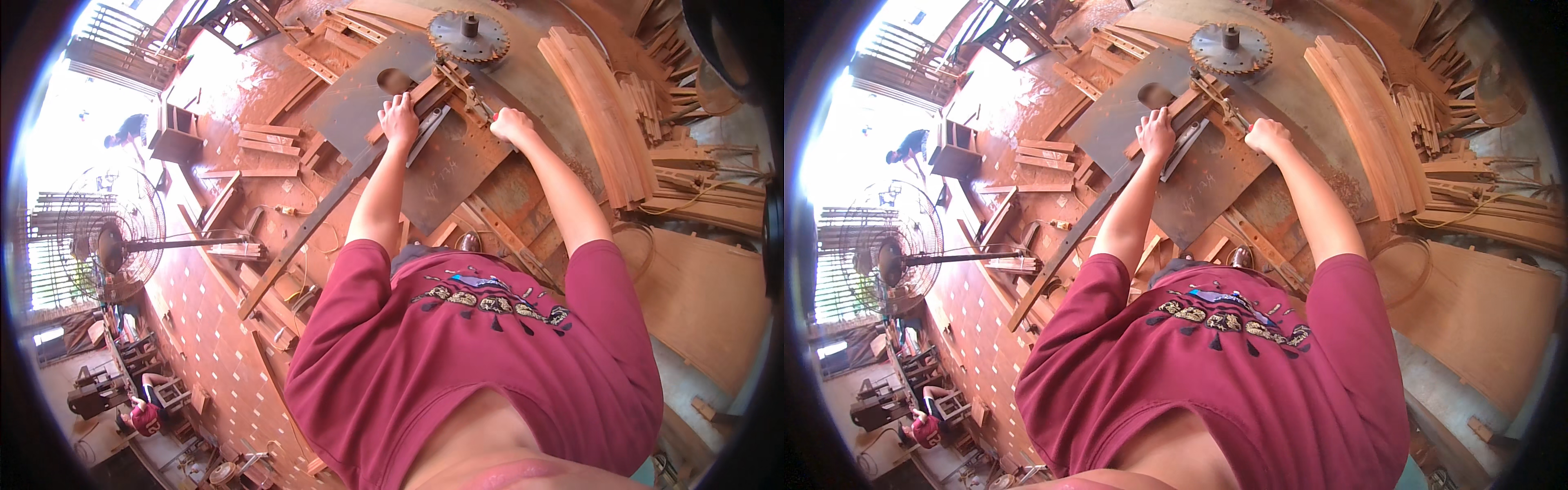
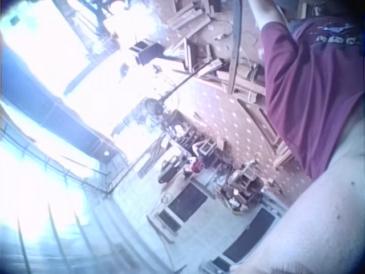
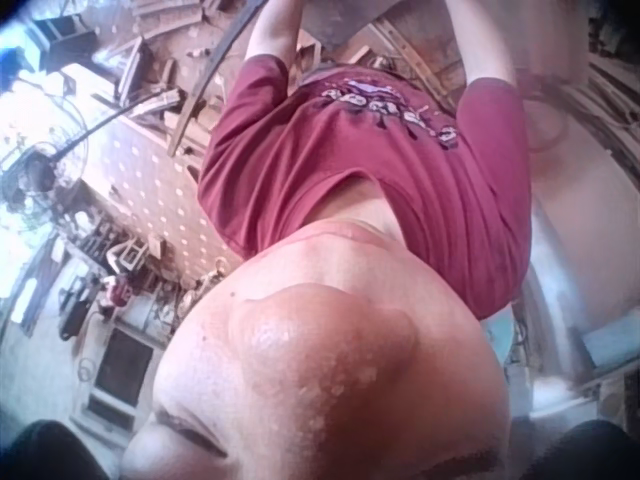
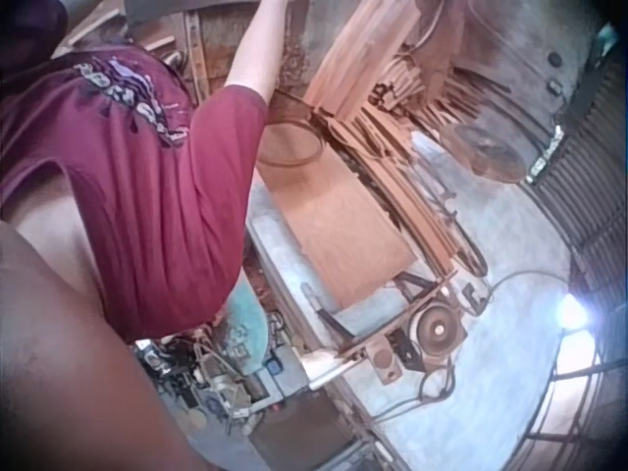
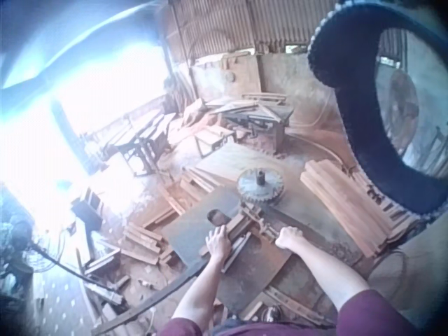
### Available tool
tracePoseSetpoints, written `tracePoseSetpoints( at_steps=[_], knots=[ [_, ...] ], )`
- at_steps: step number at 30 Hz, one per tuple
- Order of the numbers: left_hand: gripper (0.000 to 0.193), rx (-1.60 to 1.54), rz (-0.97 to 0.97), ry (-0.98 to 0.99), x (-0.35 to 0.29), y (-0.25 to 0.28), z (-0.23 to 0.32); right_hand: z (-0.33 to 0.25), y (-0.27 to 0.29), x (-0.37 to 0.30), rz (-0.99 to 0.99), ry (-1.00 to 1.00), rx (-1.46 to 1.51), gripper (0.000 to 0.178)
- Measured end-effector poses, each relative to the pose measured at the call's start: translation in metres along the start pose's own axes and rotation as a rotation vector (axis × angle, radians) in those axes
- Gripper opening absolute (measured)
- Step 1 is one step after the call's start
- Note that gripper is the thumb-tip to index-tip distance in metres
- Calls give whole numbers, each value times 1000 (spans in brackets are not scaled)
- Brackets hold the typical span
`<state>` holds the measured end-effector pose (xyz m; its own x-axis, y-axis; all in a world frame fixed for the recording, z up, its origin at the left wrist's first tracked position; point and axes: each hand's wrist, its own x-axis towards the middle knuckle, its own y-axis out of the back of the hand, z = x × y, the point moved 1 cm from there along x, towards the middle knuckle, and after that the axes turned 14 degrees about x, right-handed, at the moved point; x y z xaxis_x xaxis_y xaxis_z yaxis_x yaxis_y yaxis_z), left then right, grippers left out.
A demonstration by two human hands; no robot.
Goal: The person uses a circular saw to cut small wooden pieces. They repeatedly position each piece against the saw blade, push it through, and remove the cut piece. The process is repeated for multiple pieces throughout the clip.
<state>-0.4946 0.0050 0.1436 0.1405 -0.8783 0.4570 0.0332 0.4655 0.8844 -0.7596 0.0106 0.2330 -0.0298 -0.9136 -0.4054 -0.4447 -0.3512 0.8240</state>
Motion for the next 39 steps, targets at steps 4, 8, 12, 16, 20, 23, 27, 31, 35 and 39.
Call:
tracePoseSetpoints(
  at_steps=[4, 8, 12, 16, 20, 23, 27, 31, 35, 39],
  knots=[
    [27, 4, -9, -4, 6, -3, 4, 3, -5, 2, 28, 5, 62, 35],
    [28, 19, -30, -1, 7, -8, 3, 0, -7, -3, 24, 37, 78, 35],
    [30, 6, -37, -22, 10, -2, 9, 8, -6, -4, 118, 88, 100, 34],
    [30, 5, -25, -21, 10, -1, 9, 8, -5, -9, 131, 88, 220, 38],
    [28, 23, -57, 4, 12, 8, 21, 6, 2, -17, 63, 80, 219, 40],
    [29, -1, -54, -3, 10, 5, 19, 3, 4, -22, 81, 60, 229, 36],
    [35, -16, -41, -7, 13, 0, 5, 1, 5, -18, -26, 107, 399, 29],
    [51, -75, -87, -28, 9, 21, -3, 24, -9, 2, 33, 5, 513, 24],
    [54, 30, -11, -80, -31, 57, -63, 16, -11, 4, -45, -65, 584, 26],
    [51, 69, -132, -88, -77, 76, -119, 17, -13, 4, -41, -50, 580, 27]
  ],
)
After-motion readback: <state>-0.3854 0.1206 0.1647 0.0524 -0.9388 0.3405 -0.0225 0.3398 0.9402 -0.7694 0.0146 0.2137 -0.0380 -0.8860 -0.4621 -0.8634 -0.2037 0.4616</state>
